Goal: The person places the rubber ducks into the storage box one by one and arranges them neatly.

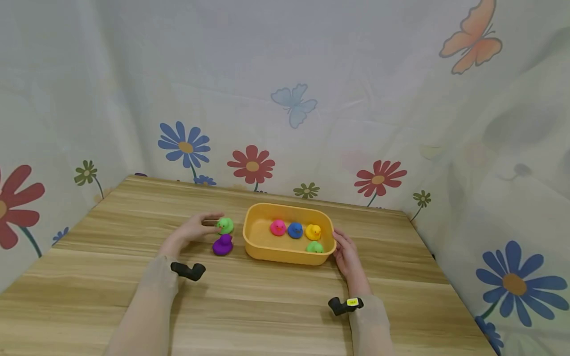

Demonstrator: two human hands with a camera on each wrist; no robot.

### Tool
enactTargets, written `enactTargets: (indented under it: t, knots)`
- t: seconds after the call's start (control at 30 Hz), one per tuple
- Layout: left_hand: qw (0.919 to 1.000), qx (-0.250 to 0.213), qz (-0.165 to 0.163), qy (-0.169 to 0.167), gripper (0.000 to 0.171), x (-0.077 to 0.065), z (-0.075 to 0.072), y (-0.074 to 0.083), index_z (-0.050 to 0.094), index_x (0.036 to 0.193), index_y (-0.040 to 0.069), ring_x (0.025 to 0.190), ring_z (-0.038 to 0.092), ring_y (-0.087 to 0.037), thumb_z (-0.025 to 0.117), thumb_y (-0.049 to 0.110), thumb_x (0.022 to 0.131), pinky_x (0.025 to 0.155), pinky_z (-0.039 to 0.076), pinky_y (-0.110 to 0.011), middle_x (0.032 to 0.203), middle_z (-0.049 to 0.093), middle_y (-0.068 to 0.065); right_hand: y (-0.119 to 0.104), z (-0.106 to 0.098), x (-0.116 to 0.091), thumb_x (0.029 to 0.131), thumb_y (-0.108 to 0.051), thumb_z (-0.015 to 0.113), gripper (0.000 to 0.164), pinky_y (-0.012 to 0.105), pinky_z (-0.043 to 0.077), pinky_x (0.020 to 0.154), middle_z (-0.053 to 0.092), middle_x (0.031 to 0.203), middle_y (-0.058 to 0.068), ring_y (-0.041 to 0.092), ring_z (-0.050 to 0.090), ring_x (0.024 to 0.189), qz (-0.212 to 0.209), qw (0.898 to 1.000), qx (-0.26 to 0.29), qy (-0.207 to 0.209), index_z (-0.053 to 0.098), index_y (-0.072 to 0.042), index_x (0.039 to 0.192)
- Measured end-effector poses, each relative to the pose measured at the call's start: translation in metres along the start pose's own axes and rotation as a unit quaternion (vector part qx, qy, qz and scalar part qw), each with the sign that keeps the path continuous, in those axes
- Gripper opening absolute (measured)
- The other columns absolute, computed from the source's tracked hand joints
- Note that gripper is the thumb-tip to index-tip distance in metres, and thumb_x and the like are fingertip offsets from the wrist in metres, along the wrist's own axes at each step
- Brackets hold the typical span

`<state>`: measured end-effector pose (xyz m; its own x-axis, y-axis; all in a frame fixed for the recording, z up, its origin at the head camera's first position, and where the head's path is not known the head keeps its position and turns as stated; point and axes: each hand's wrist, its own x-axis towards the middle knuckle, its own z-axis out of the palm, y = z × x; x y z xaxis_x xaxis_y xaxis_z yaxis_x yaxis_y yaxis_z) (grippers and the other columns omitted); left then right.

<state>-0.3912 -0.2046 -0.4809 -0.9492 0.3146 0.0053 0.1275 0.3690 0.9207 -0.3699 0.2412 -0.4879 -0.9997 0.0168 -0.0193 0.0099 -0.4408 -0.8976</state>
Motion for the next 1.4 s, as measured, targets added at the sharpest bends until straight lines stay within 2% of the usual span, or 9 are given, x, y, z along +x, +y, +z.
enactTargets:
  t: [0.17, 0.33, 0.53, 0.7, 0.83, 1.07, 1.17, 1.3, 1.4]
  knots:
    - [0.9999, -0.014, 0.004, -0.005, 0.065, 0.0, 0.004, 0.002, 0.04, 0.145, -0.004, 0.133, 0.04, -0.046, 0.068, 0.003, 0.088, 0.092, 0.053, -0.035, 0.145, 0.04, -0.034, 0.001, -0.001, 0.0, 0.1, -0.011, 0.054, 0.013, 0.016, 0.052, 0.067, 0.072, 0.094, -0.004, 0.004, 0.066, 0.076, 0.001, 1.0, -0.002, 0.003, 0.064, -0.012, 0.109]
    - [0.9992, 0.031, 0.02, 0.016, 0.059, 0.005, 0.01, 0.0, 0.048, 0.139, -0.005, 0.122, 0.05, -0.044, 0.071, 0.004, 0.086, 0.09, 0.05, -0.034, 0.138, 0.049, -0.032, 0.002, -0.001, -0.001, 0.1, -0.012, 0.055, 0.016, 0.016, 0.052, 0.068, 0.072, 0.096, -0.004, 0.004, 0.066, 0.078, -0.002, 1.0, -0.01, 0.007, 0.062, -0.009, 0.114]
    - [0.9983, 0.03, 0.013, 0.047, 0.052, 0.011, 0.016, -0.002, 0.052, 0.134, -0.008, 0.105, 0.057, -0.032, 0.07, 0.001, 0.086, 0.076, 0.051, -0.026, 0.128, 0.054, -0.033, 0.002, 0.0, 0.0, 0.1, -0.014, 0.055, 0.019, 0.015, 0.052, 0.07, 0.071, 0.097, -0.006, 0.003, 0.066, 0.079, -0.001, 1.0, -0.012, 0.007, 0.061, -0.009, 0.118]
    - [0.9969, 0.017, -0.013, 0.076, 0.056, 0.01, 0.015, 0.002, 0.049, 0.136, -0.009, 0.116, 0.055, -0.038, 0.071, 0.011, 0.089, 0.091, 0.05, -0.035, 0.133, 0.053, -0.032, 0.002, 0.0, 0.0, 0.1, -0.014, 0.055, 0.017, 0.015, 0.052, 0.069, 0.072, 0.096, -0.005, 0.002, 0.066, 0.077, -0.006, 1.0, -0.013, 0.008, 0.063, -0.01, 0.115]
    - [0.9956, -0.018, -0.039, 0.084, 0.064, 0.006, 0.013, 0.007, 0.044, 0.141, -0.008, 0.127, 0.048, -0.038, 0.07, 0.021, 0.09, 0.103, 0.042, -0.042, 0.143, 0.048, -0.028, 0.003, 0.0, 0.0, 0.1, -0.013, 0.054, 0.016, 0.015, 0.052, 0.068, 0.071, 0.096, -0.005, 0.002, 0.065, 0.076, -0.014, 1.0, -0.019, 0.005, 0.061, -0.01, 0.115]
    - [0.9911, -0.076, -0.052, 0.096, 0.069, 0.004, 0.012, 0.014, 0.036, 0.147, -0.005, 0.107, 0.058, -0.012, 0.068, 0.022, 0.092, 0.102, 0.047, -0.036, 0.146, 0.044, -0.027, 0.004, -0.001, 0.0, 0.1, -0.012, 0.054, 0.018, 0.015, 0.053, 0.067, 0.071, 0.095, -0.004, 0.002, 0.066, 0.076, -0.017, 1.0, -0.019, 0.005, 0.06, -0.007, 0.117]
    - [0.9821, -0.142, -0.059, 0.109, 0.07, 0.005, 0.012, 0.015, 0.029, 0.151, -0.004, 0.096, 0.058, 0.0, 0.066, 0.015, 0.094, 0.105, 0.045, -0.035, 0.15, 0.037, -0.028, 0.003, -0.001, -0.001, 0.1, -0.012, 0.054, 0.023, 0.015, 0.053, 0.067, 0.072, 0.095, -0.004, 0.002, 0.066, 0.075, -0.013, 1.0, -0.017, 0.008, 0.059, -0.004, 0.121]
    - [0.9622, -0.234, -0.068, 0.123, 0.073, 0.007, 0.011, 0.016, 0.019, 0.153, -0.003, 0.087, 0.058, 0.006, 0.061, 0.008, 0.095, 0.104, 0.046, -0.029, 0.155, 0.025, -0.027, 0.002, 0.001, -0.001, 0.1, -0.013, 0.054, 0.029, 0.015, 0.053, 0.068, 0.071, 0.095, -0.005, 0.002, 0.066, 0.076, -0.003, 1.0, -0.02, 0.012, 0.054, -0.001, 0.126]
    - [0.9546, -0.262, -0.072, 0.123, 0.074, 0.007, 0.01, 0.016, 0.016, 0.154, -0.003, 0.083, 0.059, 0.008, 0.061, 0.006, 0.095, 0.101, 0.047, -0.023, 0.157, 0.022, -0.027, 0.001, 0.001, 0.0, 0.1, -0.013, 0.055, 0.031, 0.015, 0.052, 0.068, 0.071, 0.094, -0.005, 0.002, 0.065, 0.076, 0.001, 1.0, -0.024, 0.011, 0.052, -0.001, 0.129]
